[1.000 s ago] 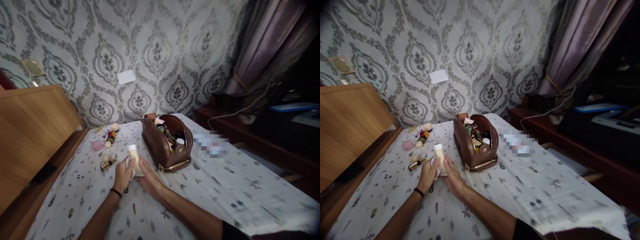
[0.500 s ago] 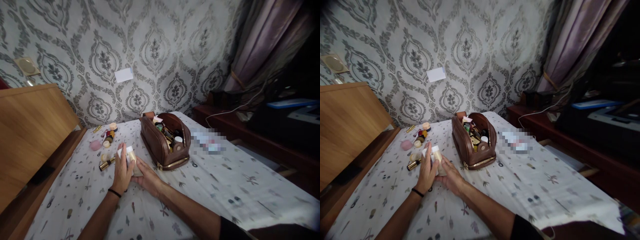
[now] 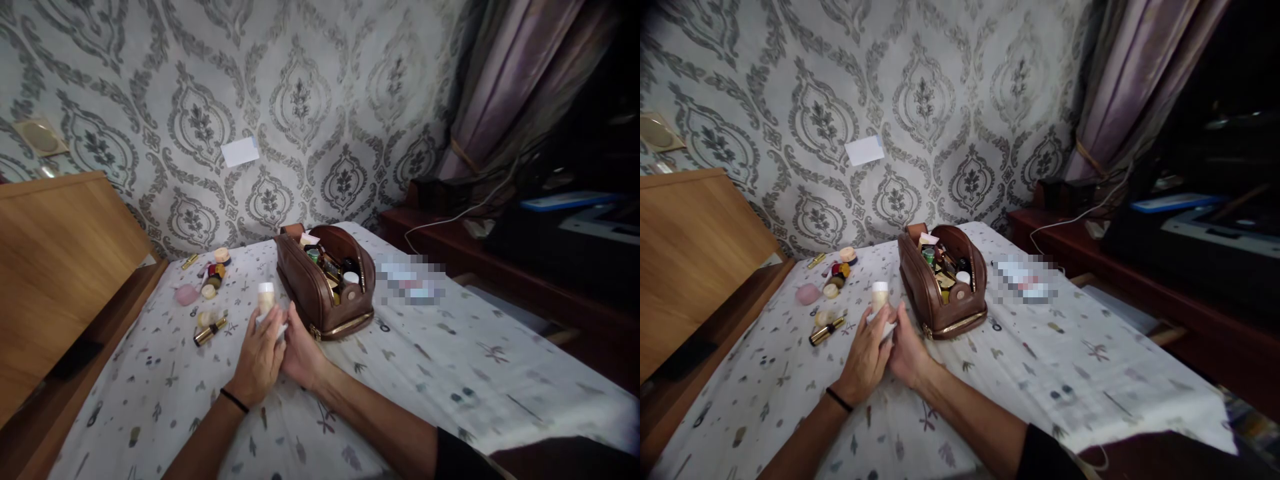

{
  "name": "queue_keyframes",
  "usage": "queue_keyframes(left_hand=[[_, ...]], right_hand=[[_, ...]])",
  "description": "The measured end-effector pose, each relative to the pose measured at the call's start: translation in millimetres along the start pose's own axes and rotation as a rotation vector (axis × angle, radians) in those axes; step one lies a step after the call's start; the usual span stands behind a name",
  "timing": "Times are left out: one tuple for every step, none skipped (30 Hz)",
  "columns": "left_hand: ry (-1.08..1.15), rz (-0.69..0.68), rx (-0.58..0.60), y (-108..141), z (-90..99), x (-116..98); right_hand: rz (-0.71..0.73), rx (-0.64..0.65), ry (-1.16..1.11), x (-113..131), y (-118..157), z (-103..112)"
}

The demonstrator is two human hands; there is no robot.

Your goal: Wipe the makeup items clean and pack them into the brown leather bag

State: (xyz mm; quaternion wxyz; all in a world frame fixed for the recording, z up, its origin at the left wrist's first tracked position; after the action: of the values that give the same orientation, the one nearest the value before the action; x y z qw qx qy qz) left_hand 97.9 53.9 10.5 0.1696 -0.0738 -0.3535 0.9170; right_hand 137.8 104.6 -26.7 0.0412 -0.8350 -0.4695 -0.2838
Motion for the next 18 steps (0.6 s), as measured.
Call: queue_keyframes(left_hand=[[-0.016,0.024,-0.006,-0.3,0.9,2.5],[-0.033,0.045,-0.004,-0.7,1.9,5.1],[-0.048,0.068,0.000,-1.2,3.5,7.8],[-0.062,0.094,0.002,-1.7,5.7,10.7],[-0.071,0.124,-0.003,-2.3,8.6,13.6],[-0.076,0.160,-0.019,-3.0,12.4,16.6],[-0.080,0.200,-0.050,-3.6,17.1,19.6],[-0.079,0.248,-0.090,-3.9,22.4,23.0],[-0.070,0.300,-0.132,-3.9,27.5,26.8],[-0.046,0.352,-0.167,-3.5,31.8,31.0],[-0.007,0.405,-0.189,-2.8,35.0,35.8],[0.043,0.460,-0.202,-1.5,37.2,41.2],[0.098,0.521,-0.209,0.3,38.5,47.6],[0.156,0.591,-0.218,3.0,39.4,54.8],[0.216,0.670,-0.238,6.6,40.1,62.6],[0.280,0.754,-0.269,11.0,40.8,70.7],[0.350,0.831,-0.310,15.6,41.2,78.2],[0.428,0.890,-0.348,19.3,41.1,84.3]], right_hand=[[0.014,-0.003,0.023,-1.7,0.1,-0.3],[0.024,0.000,0.055,-4.1,0.4,-1.0],[0.026,0.007,0.093,-7.0,0.9,-1.8],[0.023,0.018,0.131,-10.2,1.4,-2.7],[0.015,0.036,0.163,-13.5,1.9,-3.6],[0.006,0.058,0.189,-16.7,2.2,-4.5],[-0.002,0.083,0.210,-19.4,2.4,-5.2],[-0.001,0.106,0.228,-21.1,2.4,-5.4],[0.012,0.123,0.242,-21.7,2.1,-5.2],[0.030,0.132,0.254,-21.5,1.8,-4.4],[0.046,0.133,0.265,-21.0,1.4,-3.0],[0.057,0.128,0.272,-20.2,1.2,-1.5],[0.057,0.126,0.278,-19.9,1.2,-0.2],[0.042,0.131,0.281,-20.1,1.5,0.3],[0.014,0.146,0.282,-21.0,2.1,-0.2],[-0.019,0.168,0.281,-22.1,3.0,-1.5],[-0.050,0.195,0.278,-23.1,4.1,-3.6],[-0.076,0.222,0.276,-24.0,5.3,-5.9]])
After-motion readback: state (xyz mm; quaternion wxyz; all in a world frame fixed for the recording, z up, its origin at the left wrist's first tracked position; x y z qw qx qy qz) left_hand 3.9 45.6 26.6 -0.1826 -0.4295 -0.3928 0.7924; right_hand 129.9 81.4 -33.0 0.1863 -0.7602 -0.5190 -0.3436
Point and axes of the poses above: each hand's wrist, its own y-axis away from the middle knuckle, its own z-axis out of the back of the hand, x = y × z, the point moved 6 cm from there along -y, towards the middle knuckle, and after that the axes turned 1 degree about x, right-handed, at the moved point
